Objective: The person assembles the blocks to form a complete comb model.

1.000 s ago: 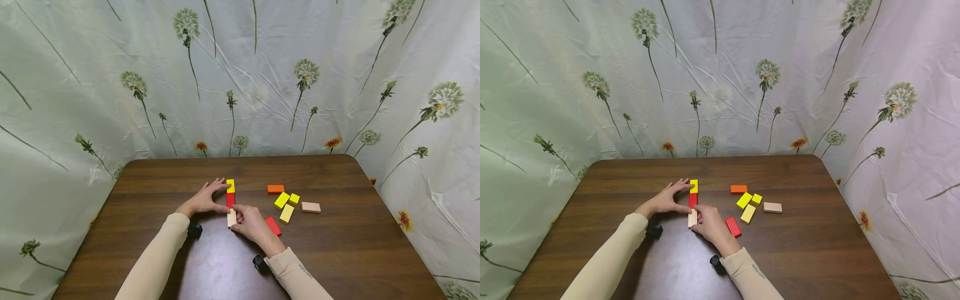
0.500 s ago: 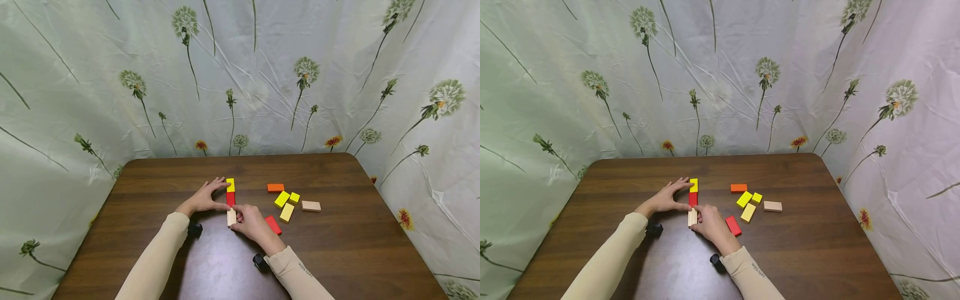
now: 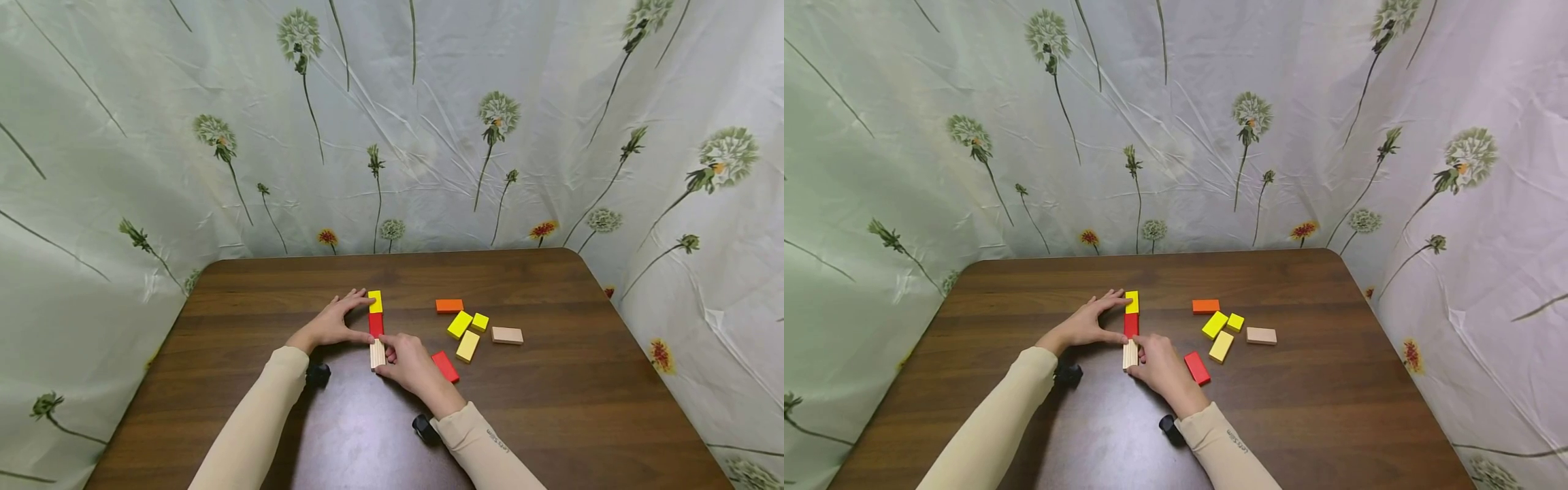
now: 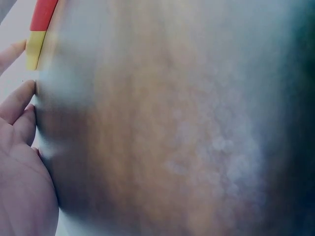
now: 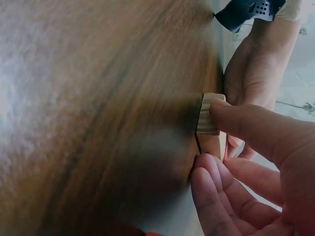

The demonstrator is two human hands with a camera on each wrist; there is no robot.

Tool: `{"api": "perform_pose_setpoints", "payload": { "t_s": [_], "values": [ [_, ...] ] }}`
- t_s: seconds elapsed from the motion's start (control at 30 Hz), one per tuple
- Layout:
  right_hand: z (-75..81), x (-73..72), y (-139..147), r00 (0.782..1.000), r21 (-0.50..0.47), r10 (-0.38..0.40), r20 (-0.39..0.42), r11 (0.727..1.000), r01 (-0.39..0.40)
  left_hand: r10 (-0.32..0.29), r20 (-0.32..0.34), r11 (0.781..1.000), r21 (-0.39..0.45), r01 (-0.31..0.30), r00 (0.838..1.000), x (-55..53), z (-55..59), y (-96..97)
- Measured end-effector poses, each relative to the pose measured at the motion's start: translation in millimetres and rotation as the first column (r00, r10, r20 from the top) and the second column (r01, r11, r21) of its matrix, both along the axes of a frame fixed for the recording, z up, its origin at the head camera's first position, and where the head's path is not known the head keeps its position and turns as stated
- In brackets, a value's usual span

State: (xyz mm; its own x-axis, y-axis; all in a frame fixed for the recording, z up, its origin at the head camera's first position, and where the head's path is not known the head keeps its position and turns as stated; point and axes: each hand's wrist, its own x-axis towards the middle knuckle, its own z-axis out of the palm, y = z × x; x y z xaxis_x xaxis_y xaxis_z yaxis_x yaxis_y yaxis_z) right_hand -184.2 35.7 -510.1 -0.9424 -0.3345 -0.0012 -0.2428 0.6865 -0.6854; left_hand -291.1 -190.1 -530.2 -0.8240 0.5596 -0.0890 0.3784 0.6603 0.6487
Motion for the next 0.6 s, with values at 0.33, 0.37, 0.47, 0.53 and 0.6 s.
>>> {"api": "perform_pose_setpoints", "payload": {
  "t_s": [0.33,0.37,0.47,0.53,0.6],
  "values": [
    [1.3,-5.8,2.8,0.998,0.034,0.069,0.007,0.997,-0.069,-0.042,-0.019,0.999,-0.008,0.042,0.999,-0.7,-0.9,-1.6],
    [1.4,-5.8,2.7,0.998,0.040,0.069,0.009,0.997,-0.070,-0.047,-0.022,0.999,-0.009,0.047,0.999,-0.9,-1.3,-1.8],
    [0.5,-5.9,3.1,0.998,0.048,0.068,0.007,0.997,-0.068,-0.054,-0.026,0.998,-0.012,0.054,0.998,-1.6,-2.0,-1.5],
    [0.1,-5.7,3.3,0.998,0.049,0.066,0.005,0.997,-0.066,-0.053,-0.025,0.999,-0.013,0.053,0.998,-1.7,-2.0,-1.4],
    [0.3,-5.8,3.4,0.998,0.046,0.069,0.005,0.997,-0.069,-0.051,-0.025,0.999,-0.012,0.051,0.998,-1.5,-1.4,-1.3]
  ]
}}
